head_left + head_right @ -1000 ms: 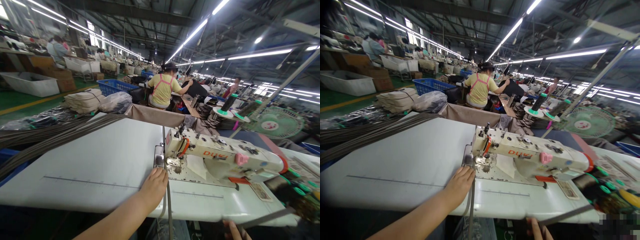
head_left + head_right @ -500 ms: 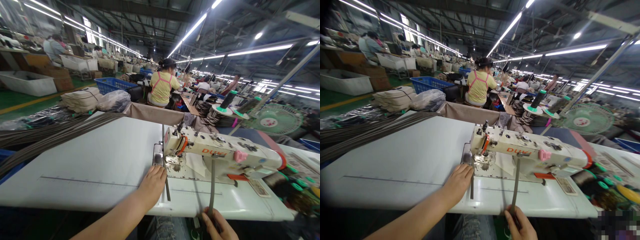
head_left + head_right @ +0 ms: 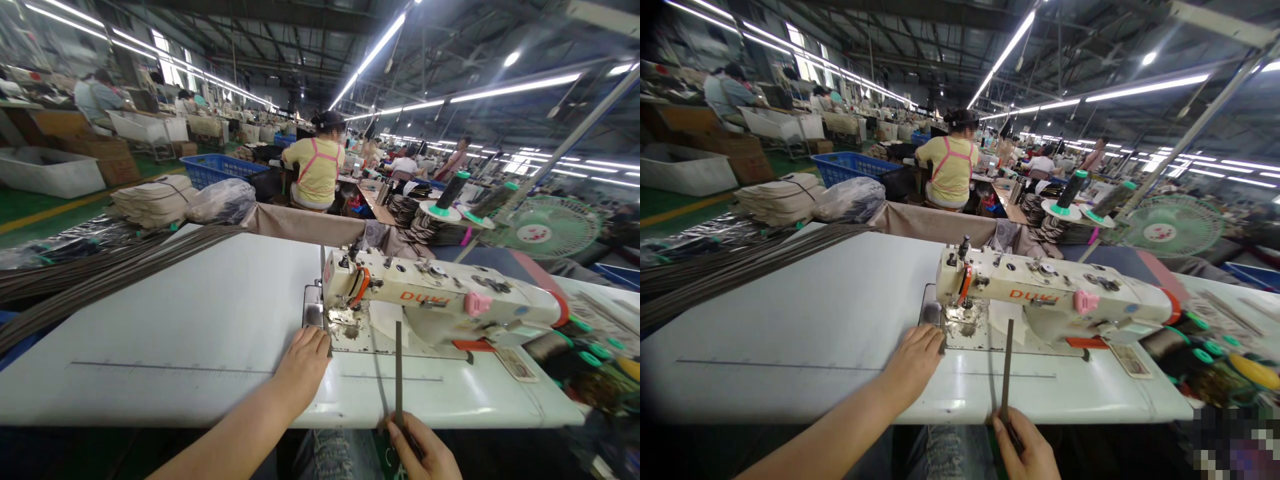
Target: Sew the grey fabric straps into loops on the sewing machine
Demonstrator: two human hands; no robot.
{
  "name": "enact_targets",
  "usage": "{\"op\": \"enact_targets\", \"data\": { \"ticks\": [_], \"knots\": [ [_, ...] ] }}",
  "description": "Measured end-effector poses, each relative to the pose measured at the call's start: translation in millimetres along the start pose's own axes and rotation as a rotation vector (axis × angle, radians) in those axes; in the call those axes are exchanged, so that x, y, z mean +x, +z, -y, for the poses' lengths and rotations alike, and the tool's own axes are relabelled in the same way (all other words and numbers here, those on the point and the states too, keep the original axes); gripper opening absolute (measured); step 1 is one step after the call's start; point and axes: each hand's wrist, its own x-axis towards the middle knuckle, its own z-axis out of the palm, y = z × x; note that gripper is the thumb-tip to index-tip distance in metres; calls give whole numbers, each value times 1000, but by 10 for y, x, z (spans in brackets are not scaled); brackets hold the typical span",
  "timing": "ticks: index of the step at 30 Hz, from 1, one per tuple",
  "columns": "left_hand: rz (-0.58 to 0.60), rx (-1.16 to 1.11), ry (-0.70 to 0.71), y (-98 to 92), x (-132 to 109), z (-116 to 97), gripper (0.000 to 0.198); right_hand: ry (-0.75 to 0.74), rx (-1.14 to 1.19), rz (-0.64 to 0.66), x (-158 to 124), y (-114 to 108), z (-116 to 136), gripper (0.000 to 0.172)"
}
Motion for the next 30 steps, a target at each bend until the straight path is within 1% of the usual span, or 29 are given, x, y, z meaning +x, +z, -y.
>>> {"op": "enact_targets", "data": {
  "ticks": [6,9,12,15,20,25,28,30],
  "knots": [
    [-24,-21,-10,-39,15,-3,17,-18,16,52,2,55,74,29],
    [-16,-71,-42,-28,19,23,24,-14,23,72,-10,82,76,29],
    [-12,-128,-105,9,32,61,33,-8,22,89,-34,113,64,30],
    [12,-177,-168,55,62,109,37,-3,20,109,-49,138,63,31],
    [68,-217,-184,66,119,174,40,-8,20,130,-45,150,102,32],
    [59,-243,-195,38,121,179,40,-9,23,104,-44,177,192,33],
    [20,-283,-196,81,131,226,39,-19,20,74,-32,209,233,34],
    [-17,-325,-207,137,169,305,36,-33,15,51,-15,233,256,34]
  ]
}}
